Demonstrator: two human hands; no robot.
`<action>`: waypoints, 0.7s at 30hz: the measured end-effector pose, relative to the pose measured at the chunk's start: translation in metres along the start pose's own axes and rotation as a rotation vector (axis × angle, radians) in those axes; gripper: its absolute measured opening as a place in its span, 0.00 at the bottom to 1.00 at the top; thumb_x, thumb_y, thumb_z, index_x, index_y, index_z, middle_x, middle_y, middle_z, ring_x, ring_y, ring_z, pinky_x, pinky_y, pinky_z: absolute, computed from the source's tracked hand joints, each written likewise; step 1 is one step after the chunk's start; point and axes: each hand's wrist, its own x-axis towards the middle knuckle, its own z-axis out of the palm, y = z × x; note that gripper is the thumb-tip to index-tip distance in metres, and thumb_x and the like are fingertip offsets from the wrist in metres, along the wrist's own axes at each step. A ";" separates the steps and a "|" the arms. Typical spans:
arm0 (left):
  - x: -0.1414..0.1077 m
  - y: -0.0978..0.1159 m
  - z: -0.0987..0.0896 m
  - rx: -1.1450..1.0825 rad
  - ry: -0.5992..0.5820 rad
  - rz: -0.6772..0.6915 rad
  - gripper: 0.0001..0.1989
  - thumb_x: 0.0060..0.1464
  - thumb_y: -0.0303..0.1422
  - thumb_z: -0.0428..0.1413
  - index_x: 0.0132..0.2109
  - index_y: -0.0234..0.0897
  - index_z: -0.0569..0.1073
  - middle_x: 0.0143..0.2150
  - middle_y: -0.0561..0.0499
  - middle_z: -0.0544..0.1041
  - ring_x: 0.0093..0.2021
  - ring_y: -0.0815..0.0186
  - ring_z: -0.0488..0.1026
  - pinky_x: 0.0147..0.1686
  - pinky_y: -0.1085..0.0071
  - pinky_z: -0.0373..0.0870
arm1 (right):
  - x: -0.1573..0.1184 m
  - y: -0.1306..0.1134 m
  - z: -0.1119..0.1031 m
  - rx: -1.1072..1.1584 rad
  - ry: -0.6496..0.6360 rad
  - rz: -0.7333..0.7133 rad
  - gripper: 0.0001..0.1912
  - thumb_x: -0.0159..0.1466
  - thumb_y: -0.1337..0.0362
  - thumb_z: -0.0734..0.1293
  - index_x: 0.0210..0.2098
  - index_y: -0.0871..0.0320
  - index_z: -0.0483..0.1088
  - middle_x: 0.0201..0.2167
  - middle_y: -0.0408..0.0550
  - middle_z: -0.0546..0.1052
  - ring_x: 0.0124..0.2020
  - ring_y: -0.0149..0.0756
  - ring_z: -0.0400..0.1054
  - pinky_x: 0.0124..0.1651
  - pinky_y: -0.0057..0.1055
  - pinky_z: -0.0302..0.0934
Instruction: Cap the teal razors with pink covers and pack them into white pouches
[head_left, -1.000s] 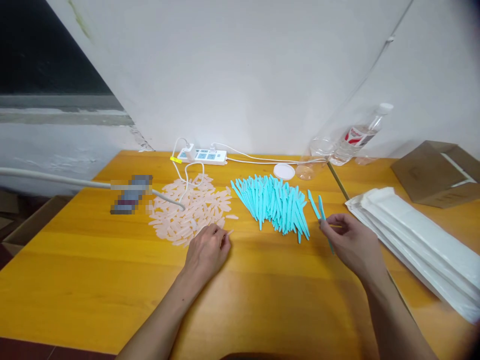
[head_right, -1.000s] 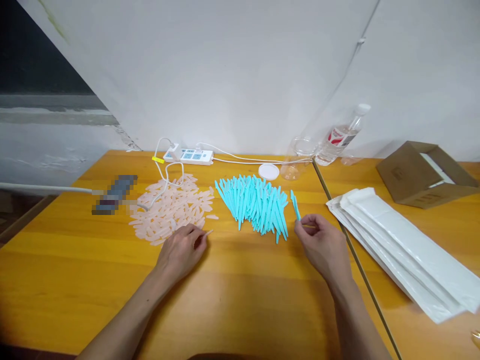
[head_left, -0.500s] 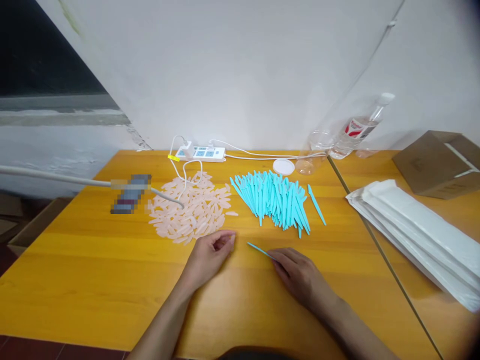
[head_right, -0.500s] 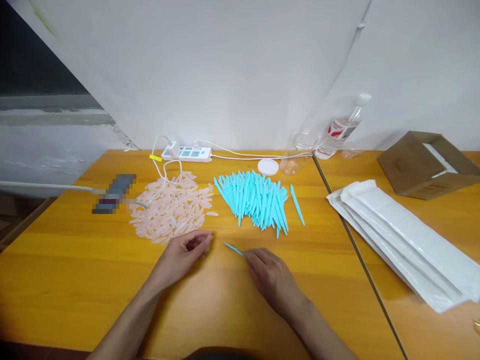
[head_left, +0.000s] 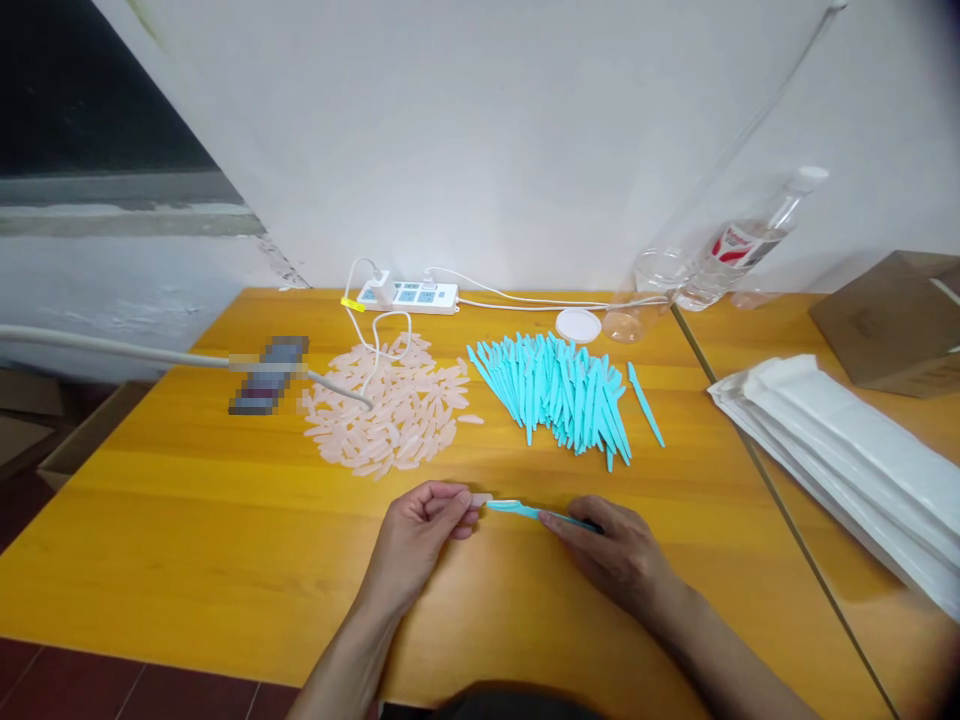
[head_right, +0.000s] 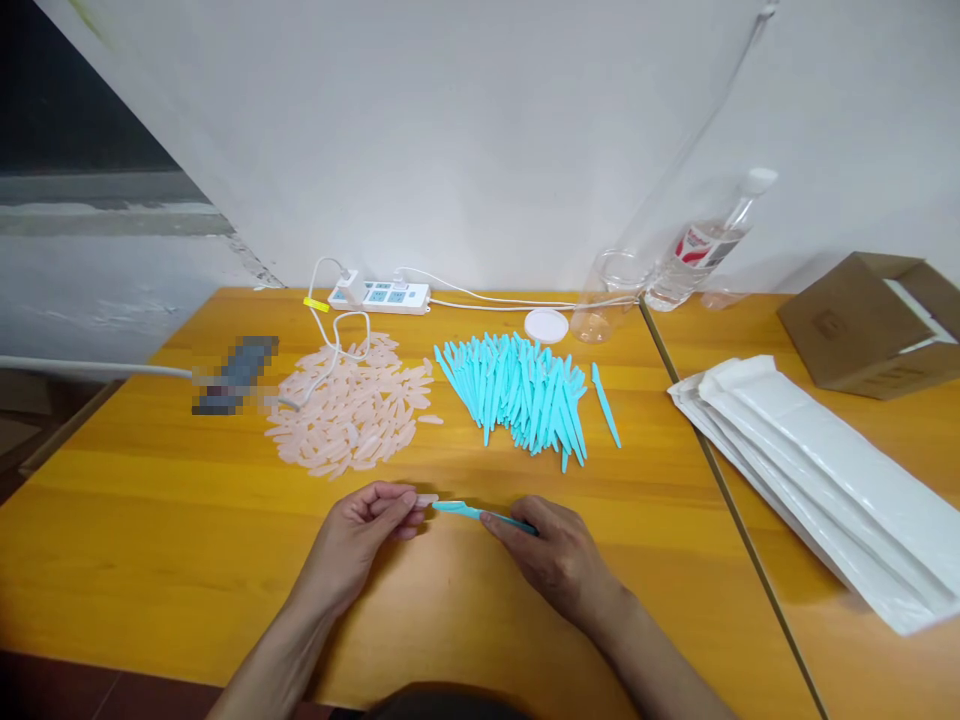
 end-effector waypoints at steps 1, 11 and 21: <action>-0.001 -0.001 0.000 0.001 -0.006 0.002 0.19 0.52 0.46 0.67 0.41 0.34 0.79 0.38 0.44 0.85 0.38 0.64 0.81 0.39 0.71 0.77 | 0.000 0.000 0.001 0.004 0.003 0.002 0.17 0.70 0.70 0.61 0.49 0.49 0.80 0.26 0.44 0.72 0.24 0.29 0.62 0.26 0.25 0.55; -0.009 -0.011 0.017 0.209 -0.091 0.067 0.18 0.55 0.47 0.64 0.39 0.35 0.81 0.34 0.45 0.83 0.33 0.62 0.79 0.34 0.69 0.74 | 0.004 -0.004 0.000 0.050 0.000 -0.014 0.14 0.70 0.68 0.64 0.46 0.48 0.80 0.27 0.45 0.73 0.26 0.30 0.64 0.28 0.26 0.57; -0.014 -0.009 0.029 1.048 -0.133 0.672 0.11 0.66 0.35 0.53 0.42 0.42 0.81 0.35 0.47 0.78 0.39 0.59 0.73 0.42 0.64 0.67 | -0.002 0.043 -0.030 -0.017 0.011 0.419 0.16 0.71 0.57 0.63 0.37 0.56 0.80 0.32 0.49 0.78 0.33 0.34 0.71 0.39 0.30 0.63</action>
